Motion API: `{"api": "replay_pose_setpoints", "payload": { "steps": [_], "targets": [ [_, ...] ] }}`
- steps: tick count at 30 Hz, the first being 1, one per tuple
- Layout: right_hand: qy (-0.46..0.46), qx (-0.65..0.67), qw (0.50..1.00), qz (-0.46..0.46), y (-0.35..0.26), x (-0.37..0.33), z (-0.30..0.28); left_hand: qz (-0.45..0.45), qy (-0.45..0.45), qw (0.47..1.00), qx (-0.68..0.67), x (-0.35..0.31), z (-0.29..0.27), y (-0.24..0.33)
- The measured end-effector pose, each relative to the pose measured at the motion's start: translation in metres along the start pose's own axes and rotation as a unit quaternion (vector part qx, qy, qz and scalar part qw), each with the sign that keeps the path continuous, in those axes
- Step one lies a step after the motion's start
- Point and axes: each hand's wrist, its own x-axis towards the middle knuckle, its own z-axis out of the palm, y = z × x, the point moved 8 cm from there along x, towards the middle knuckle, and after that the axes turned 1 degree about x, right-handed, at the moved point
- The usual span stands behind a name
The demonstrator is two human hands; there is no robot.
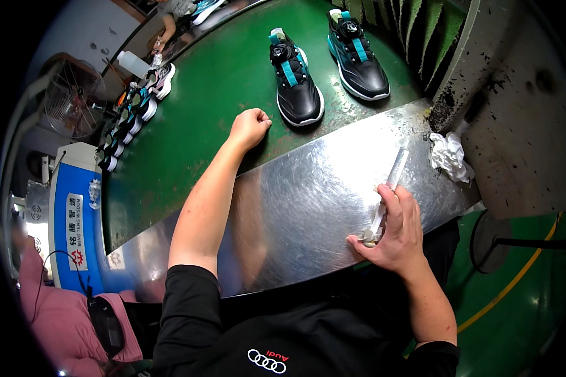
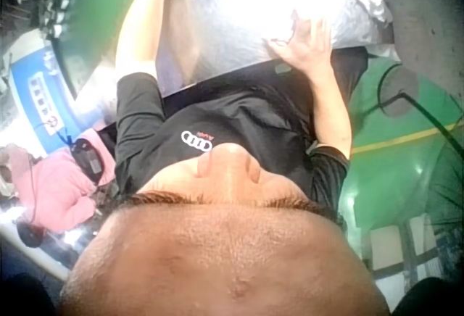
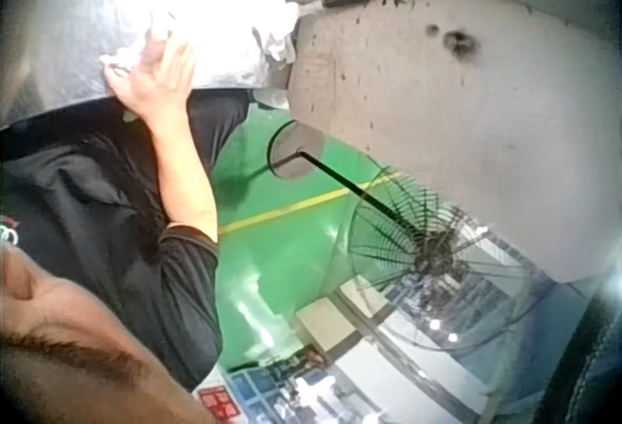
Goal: The person applies adhesive to the rear sole area of multiple athletic shoes using a large syringe, then places each shoe back onto a conveyor belt.
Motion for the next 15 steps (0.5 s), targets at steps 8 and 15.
{"api": "replay_pose_setpoints", "payload": {
  "steps": [8,15],
  "targets": [
    [-0.002,-0.005,1.000,0.010,0.001,-0.001,0.002,0.028,-0.008,0.999,0.028,0.007,0.011,0.007],
    [-0.003,-0.006,1.000,0.010,0.002,-0.001,0.001,-0.062,-0.012,0.963,-0.261,-0.009,-0.012,-0.013]
  ]
}}
